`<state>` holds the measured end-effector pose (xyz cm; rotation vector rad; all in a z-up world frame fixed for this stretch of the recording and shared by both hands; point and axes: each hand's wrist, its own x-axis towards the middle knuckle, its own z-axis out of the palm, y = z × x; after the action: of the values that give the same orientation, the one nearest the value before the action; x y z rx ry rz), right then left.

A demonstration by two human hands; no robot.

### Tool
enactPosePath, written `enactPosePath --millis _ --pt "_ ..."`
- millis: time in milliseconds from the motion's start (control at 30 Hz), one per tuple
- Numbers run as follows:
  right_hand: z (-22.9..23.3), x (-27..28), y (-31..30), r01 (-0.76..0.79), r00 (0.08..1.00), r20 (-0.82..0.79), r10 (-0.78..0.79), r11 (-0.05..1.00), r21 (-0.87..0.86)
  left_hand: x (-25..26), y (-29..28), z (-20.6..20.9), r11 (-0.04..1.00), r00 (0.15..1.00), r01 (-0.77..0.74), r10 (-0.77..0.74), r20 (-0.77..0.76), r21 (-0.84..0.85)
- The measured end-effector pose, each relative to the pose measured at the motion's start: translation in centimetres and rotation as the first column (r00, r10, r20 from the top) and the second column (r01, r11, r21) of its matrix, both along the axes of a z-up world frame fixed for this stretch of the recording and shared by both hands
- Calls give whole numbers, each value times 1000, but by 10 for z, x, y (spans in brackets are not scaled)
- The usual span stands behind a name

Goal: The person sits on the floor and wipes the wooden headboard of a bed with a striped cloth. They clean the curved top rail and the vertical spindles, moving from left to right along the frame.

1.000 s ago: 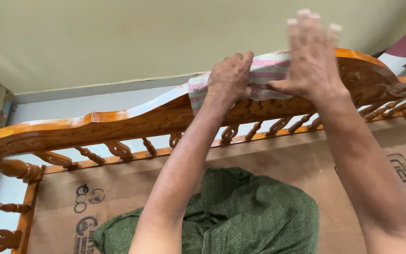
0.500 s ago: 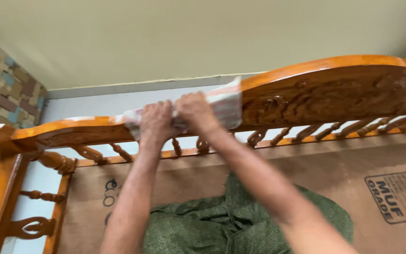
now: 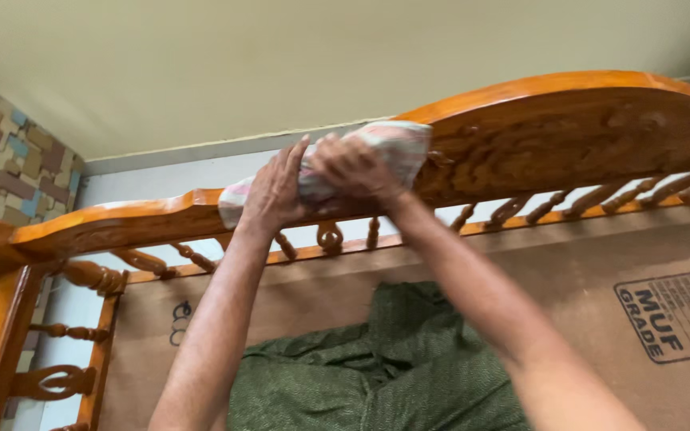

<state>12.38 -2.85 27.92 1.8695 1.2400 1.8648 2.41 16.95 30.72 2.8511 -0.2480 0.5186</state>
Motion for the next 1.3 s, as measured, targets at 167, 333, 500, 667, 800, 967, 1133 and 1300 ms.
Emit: enactPosePath --millis 167,333,500,667,800,967,1133,1300 --pt "34 54 -152 -25 964 -267 13 999 -41 36 -107 44 953 901 202 -271 339 225" --pt "88 91 -266 -35 820 -571 41 999 21 95 -211 79 986 987 160 -160 -15 47" --pt "125 90 -277 206 411 -881 -233 966 -159 140 -226 112 980 928 172 -196 -317 -104" --pt "168 85 -238 292 -61 -909 -412 864 -411 129 -216 114 993 946 44 -78 -316 -112" --pt "167 60 -204 259 130 -901 -415 891 -373 99 -195 93 999 992 -39 37 -119 -16" --pt "143 35 -146 56 453 -858 -241 969 -242 69 -128 53 987 989 -126 116 -93 -105" --pt "82 12 -37 -139 540 -841 29 989 -55 14 -28 8 969 969 -244 245 21 -45" --pt "9 -38 124 -125 589 -807 42 991 -40 -52 57 -2 861 924 -372 380 49 346"
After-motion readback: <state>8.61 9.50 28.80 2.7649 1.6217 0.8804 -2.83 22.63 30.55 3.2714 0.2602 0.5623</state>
